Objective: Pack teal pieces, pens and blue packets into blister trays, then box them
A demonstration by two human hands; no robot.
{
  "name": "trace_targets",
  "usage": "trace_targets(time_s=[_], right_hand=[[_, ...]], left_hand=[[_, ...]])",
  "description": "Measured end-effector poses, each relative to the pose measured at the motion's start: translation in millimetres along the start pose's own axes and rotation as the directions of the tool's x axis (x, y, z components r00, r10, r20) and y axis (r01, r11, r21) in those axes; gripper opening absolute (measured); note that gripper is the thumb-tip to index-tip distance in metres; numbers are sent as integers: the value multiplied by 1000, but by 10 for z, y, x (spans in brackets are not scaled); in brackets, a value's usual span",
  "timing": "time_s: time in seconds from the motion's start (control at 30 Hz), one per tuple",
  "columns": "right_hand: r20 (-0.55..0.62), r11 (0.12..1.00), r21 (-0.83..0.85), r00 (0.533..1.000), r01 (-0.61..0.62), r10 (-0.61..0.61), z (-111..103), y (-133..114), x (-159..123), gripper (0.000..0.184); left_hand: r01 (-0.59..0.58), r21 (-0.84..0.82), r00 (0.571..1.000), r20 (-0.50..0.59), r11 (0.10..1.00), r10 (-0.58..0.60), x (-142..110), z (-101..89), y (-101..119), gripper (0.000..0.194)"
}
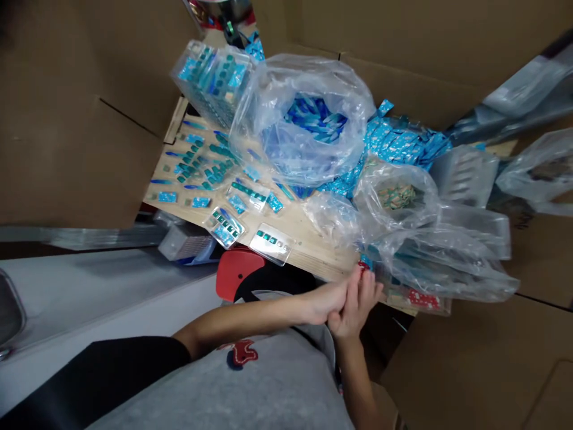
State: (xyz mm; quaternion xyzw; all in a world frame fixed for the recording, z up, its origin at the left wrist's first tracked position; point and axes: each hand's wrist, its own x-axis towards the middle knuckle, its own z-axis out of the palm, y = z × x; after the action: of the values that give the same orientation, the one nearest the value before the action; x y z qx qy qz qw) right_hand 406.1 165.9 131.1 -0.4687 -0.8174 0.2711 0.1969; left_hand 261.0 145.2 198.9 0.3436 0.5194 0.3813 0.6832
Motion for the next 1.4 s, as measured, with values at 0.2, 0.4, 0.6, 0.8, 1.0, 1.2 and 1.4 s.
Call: trace_targets(time_s=[0.2,0.4,0.6,0.8,1.0,1.2,1.4], right_hand=[[277,947,82,920,-311,278,578,302,-97,54],[488,925,103,829,-366,274,1466,-164,-52,28],[492,893,-14,775,-449,397,1812,-259,103,14],[384,829,-146,741,-540,551,1438,172,164,26],[241,797,-154,760,-584,603,1147,532,247,24],[130,866,15,860,-500,494,965,118,164,55],[117,913,354,959,204,-260,1213,-510,239,56]], left_hand=[[55,162,944,-329,985,1,-578,-520,-608,36],[450,151,449,-890,880,-77,-744,-1378,-1630,40],[442,199,451,-892,875,-24,-620,-1516,-1959,38],[262,280,642,-765,924,49,-145,-1298,-1956,31],[164,242,652,-754,956,79,40,-1367,-1815,30],[148,104,615,-788,983,-9,-125,-1279,-1491,31],[23,32,724,-690,999,6,-17,-953,-856,57]])
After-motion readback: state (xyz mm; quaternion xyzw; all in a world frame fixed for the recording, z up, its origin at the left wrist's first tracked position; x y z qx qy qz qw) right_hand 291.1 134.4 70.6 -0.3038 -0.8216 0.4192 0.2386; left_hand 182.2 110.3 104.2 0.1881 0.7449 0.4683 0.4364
